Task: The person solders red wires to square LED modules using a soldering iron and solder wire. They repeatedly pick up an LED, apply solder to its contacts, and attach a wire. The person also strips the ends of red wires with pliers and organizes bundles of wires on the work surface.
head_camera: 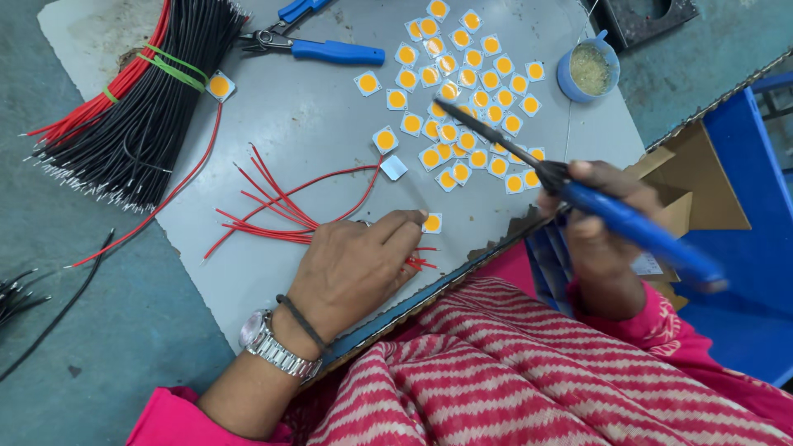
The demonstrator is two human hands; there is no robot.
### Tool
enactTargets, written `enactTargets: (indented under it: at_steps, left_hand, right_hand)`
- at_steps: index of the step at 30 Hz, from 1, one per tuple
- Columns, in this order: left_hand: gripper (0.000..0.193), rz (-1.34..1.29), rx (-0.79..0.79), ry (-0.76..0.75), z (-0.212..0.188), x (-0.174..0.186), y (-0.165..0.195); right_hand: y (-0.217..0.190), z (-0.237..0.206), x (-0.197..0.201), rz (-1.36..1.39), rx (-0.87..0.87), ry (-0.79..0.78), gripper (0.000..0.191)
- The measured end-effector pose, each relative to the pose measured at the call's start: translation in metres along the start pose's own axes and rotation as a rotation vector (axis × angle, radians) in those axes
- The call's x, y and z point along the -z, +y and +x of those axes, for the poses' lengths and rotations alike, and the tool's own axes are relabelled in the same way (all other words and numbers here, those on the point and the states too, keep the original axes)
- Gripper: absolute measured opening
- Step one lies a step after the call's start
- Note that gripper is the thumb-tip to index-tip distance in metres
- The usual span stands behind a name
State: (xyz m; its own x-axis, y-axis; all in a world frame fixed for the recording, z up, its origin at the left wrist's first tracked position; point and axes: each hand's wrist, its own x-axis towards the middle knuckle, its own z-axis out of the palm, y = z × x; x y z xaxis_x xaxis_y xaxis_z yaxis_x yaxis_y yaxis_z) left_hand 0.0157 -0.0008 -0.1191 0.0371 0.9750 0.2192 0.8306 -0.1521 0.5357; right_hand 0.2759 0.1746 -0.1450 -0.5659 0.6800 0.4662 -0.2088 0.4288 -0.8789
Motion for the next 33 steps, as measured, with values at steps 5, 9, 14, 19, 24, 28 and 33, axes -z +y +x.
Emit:
enactTargets:
  at_steps: [5, 9, 14, 19, 24, 28, 33]
  left_hand:
    - [0.033, 0.019, -0.023, 0.02, 0.0, -0.004, 0.001]
    - [0.033, -0.009, -0.003, -0.001, 0.0, -0.004, 0.003]
    - [0.03, -0.008, 0.013, -0.014, -0.001, -0.004, 0.006]
    - [0.031, -0.02, 0.012, -0.006, -0.003, -0.003, 0.008]
    - [0.031, -0.043, 0.017, 0.0, -0.004, -0.003, 0.008]
    - [0.031, -0.039, 0.025, -0.01, -0.003, -0.003, 0.008]
    - [0.032, -0.03, 0.034, -0.016, 0.004, -0.004, 0.008]
  right_hand:
    - [-0.01, 0.015, 0.019, 0.191, 0.081, 0.168, 0.035]
    - [-0.023, 0.022, 0.017, 0.124, 0.033, 0.118, 0.029]
    - [-0.031, 0.026, 0.006, -0.103, 0.053, -0.081, 0.031]
    - [-0.032, 0.032, 0.003, -0.148, 0.074, -0.159, 0.03]
    - [-0.038, 0.039, -0.003, -0.23, 0.074, -0.236, 0.024]
    - [-0.047, 0.048, -0.01, -0.242, 0.075, -0.288, 0.021]
    - [-0.058, 0.062, -0.015, -0.251, 0.108, -0.392, 0.017]
